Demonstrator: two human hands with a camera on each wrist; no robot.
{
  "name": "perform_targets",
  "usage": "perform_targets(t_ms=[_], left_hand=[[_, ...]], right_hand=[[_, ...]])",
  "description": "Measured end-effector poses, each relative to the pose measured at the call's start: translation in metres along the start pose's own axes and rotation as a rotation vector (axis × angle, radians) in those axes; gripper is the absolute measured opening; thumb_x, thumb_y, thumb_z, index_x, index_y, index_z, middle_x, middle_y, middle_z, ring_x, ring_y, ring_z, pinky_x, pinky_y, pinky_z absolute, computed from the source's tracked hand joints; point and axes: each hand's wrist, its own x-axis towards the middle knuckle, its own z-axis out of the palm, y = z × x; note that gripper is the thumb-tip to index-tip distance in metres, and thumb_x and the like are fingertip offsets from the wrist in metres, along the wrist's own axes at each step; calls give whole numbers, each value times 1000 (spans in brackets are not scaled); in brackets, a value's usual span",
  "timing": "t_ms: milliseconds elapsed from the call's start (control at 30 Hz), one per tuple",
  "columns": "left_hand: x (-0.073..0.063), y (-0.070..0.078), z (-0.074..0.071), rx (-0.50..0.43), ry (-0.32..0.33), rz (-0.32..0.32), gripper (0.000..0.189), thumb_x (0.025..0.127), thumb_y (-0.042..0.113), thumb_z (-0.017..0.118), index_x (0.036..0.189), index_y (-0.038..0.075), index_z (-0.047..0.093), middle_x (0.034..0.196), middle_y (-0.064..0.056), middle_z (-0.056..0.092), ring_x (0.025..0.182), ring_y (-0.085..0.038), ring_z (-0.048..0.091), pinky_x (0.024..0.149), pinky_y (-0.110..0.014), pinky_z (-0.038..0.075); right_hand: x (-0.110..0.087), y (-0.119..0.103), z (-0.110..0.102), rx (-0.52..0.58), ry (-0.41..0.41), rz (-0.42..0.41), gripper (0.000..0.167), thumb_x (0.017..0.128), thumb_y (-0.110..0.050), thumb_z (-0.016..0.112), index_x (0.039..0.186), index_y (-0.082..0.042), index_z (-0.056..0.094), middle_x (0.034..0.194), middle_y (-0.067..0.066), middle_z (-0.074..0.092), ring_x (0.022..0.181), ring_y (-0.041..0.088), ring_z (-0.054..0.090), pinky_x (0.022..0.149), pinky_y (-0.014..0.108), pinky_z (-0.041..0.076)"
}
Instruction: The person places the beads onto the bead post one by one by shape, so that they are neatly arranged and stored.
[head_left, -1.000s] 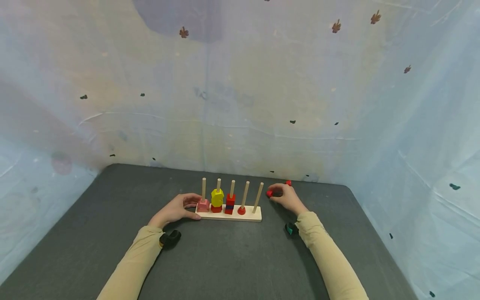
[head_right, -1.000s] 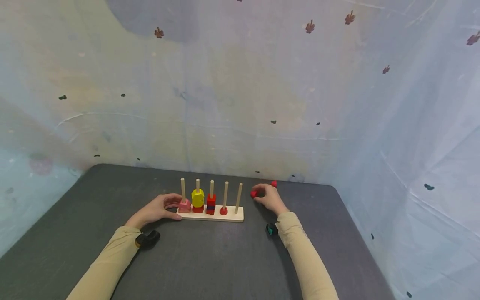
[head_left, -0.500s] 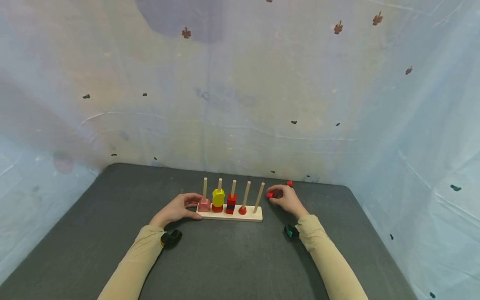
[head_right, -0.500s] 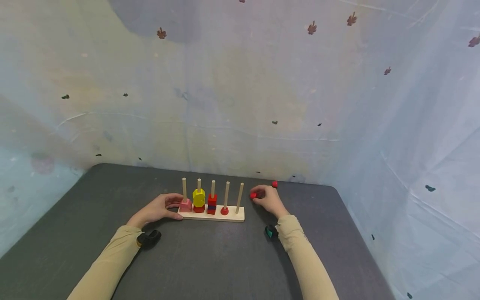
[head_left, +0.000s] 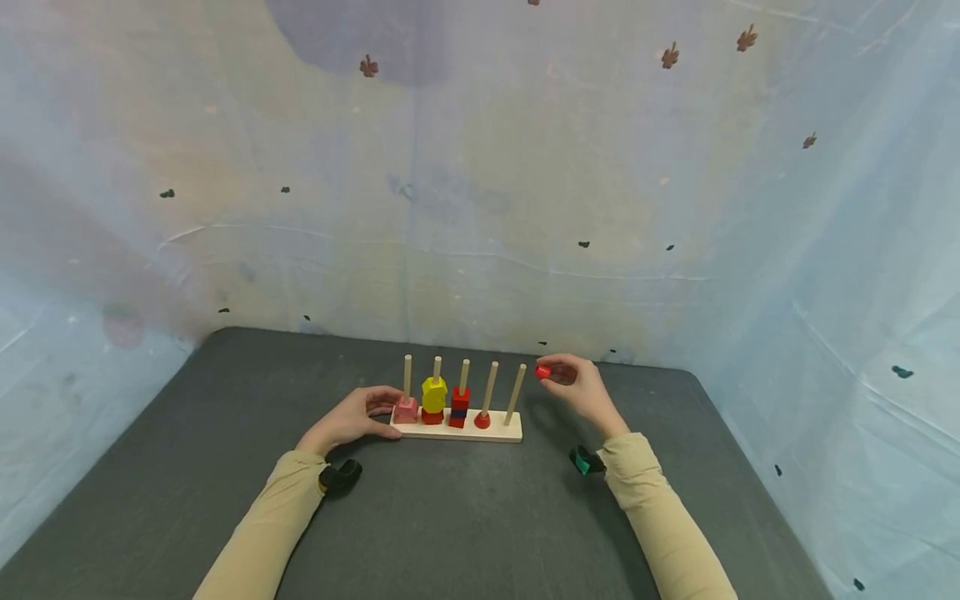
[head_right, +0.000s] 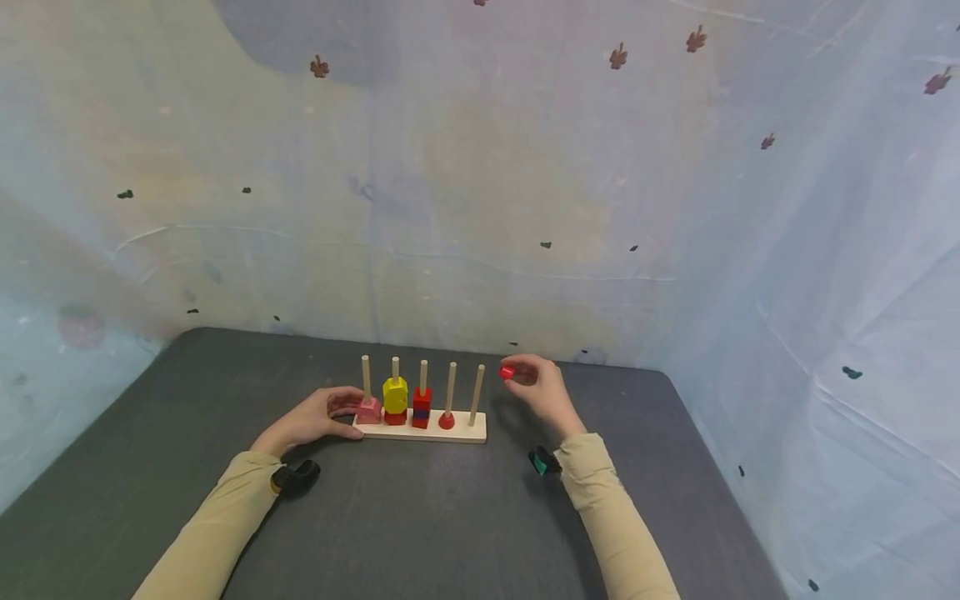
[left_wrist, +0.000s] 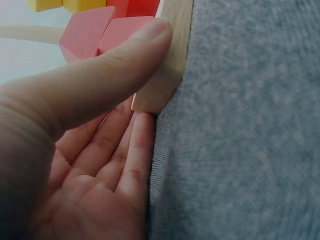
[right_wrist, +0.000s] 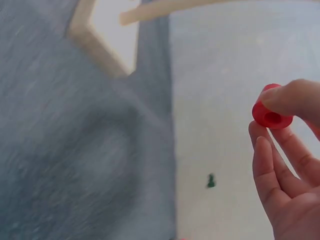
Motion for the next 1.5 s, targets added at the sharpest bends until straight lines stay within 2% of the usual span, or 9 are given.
perform_targets(t_ms=[133,267,367,467,633,733,967,1267,1500], left_hand=[[-1,0,-1,-5,-3,-11,70,72,22,85,132,3,54,130,-15,55,118,-32,53,102,-48,43],[-1,0,0,-5,-4,-14,70,72,22,85,132,3,54,130,-15,55,119,-32,53,102,-48,42],[-1,1,0,-5,-6,-12,70,72,22,85,132,3,54,130,-15,55,119,-32,53,102,-48,42],[-1,2,0,-10,-6,-13,70,72,21,85,132,2,54,130,-15,55,119,-32,53,102,-47,43],[0,2,0,-4,-7,-6,70,72,20,86,132,2,54,129,-15,56,118,-32,53,101,-47,43],[1,1,0,6,-9,-3,70,71,20,86,131,2,54,129,-14,56,118,-31,54,101,-47,44],[0,2,0,6,-9,-11,70,72,21,85,132,2,54,129,-14,56,118,-31,53,102,-47,43],[-1,1,-2,-10,-15,-5,69,72,20,85,131,2,54,130,-15,55,118,-31,53,102,-47,43],[-1,4,-3,-18,-15,0,69,71,17,86,131,2,54,129,-15,55,118,-31,53,101,-47,44]], right_hand=[[0,-19,-4,62,17,-67,36,86,2,69,121,-1,64,114,15,64,102,28,63,89,40,54],[-2,-50,-8,118,36,-127,34,87,5,66,120,6,61,114,23,62,104,36,61,90,44,52],[-2,-71,-10,151,63,-128,34,86,4,68,119,9,61,113,24,63,103,37,61,88,41,53],[-1,-80,-9,220,87,-125,36,86,3,69,120,10,59,114,24,62,105,37,61,89,35,53],[5,-77,2,370,94,-151,38,84,6,69,120,14,56,114,26,60,106,36,61,87,34,54],[7,-72,10,436,79,-164,38,84,4,70,119,11,57,114,25,60,104,33,62,85,35,55],[8,-73,25,514,1,-190,34,86,4,68,118,7,57,113,27,58,102,27,63,84,34,56],[4,-92,37,480,-60,-167,31,86,10,65,114,12,53,112,33,57,97,28,65,73,29,55],[0,-103,40,442,-77,-167,31,86,9,66,114,12,53,110,29,57,97,41,62,73,30,54]])
